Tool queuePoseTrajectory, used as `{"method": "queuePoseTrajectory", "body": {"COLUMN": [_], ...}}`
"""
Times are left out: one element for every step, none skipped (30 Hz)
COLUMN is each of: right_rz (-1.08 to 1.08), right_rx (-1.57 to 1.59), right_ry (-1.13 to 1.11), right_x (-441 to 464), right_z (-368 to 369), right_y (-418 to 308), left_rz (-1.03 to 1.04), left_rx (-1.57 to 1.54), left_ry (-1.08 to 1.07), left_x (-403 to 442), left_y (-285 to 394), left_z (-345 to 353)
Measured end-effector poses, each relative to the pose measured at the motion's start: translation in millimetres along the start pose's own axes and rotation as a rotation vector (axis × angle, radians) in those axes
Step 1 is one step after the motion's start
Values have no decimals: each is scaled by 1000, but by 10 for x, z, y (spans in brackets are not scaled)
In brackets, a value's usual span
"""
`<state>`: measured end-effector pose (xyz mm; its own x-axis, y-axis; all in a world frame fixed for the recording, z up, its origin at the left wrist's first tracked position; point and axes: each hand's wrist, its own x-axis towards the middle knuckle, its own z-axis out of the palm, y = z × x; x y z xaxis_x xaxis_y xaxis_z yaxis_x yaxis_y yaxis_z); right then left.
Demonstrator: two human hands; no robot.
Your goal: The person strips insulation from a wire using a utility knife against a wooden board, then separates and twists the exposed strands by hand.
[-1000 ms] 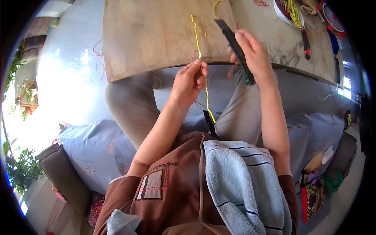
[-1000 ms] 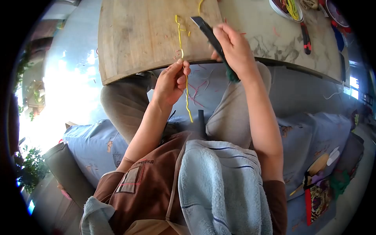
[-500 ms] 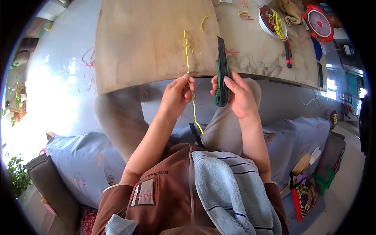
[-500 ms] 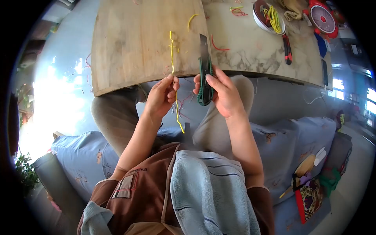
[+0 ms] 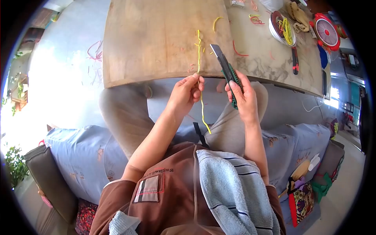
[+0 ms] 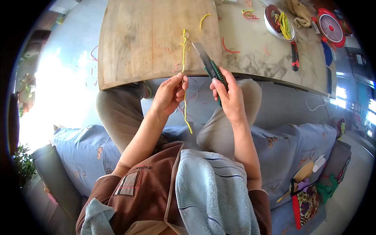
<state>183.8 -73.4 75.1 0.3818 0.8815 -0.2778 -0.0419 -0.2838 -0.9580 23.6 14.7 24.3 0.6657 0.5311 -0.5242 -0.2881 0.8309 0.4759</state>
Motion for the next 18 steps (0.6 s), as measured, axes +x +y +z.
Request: {"method": "queuePoseTrajectory", "body": {"right_rz": [-156, -310, -464, -465, -465, -464, -589, -716, -843, -898, -906, -915, -926, -923, -922, -920, -908, -897], "right_rx": [-184, -368, -550, -650, -750, -850, -959, -1067, -1174, -1242, -1246, -1250, -1255, -1241, -1226, -1212, -1215, -1220], "right_ry": [48, 95, 143, 127, 111, 96, 97, 97, 94, 97, 88, 79, 72, 73, 76, 78, 83, 90], "right_x": [24, 59, 74, 58, 31, 9, 26, 78, 133, 178, 219, 266, 296, 315, 333, 349, 362, 373], "right_z": [-6, -16, 6, 7, -2, 3, -8, -35, -60, -73, -80, -90, -93, -90, -79, -67, -52, -38], "right_y": [43, 114, 119, 82, 5, -42, -22, 8, 46, 90, 109, 124, 130, 135, 137, 142, 153, 164], "left_rz": [-3, -8, -8, -8, -8, -8, -9, -10, -6, -2, 2, 8, 16, 23, 25, 26, 26, 22], "left_rx": [1, 2, 9, 16, 23, 26, 29, 31, 41, 51, 60, 53, 45, 38, 41, 45, 49, 67], "left_ry": [2, 5, 15, 23, 31, 22, 12, 1, 4, 8, 13, 13, 11, 10, 8, 6, 6, 39], "left_x": [3, 3, 0, 0, -2, -11, -20, -28, -34, -41, -45, -30, -14, -1, 8, 16, 18, 8], "left_y": [1, -1, -3, 0, 5, 11, 17, 23, 25, 23, 15, 3, -8, -18, -24, -31, -40, -37], "left_z": [-1, -4, -3, 5, 11, 10, 10, 17, 30, 44, 48, 38, 23, 11, 1, -8, -19, 1]}}
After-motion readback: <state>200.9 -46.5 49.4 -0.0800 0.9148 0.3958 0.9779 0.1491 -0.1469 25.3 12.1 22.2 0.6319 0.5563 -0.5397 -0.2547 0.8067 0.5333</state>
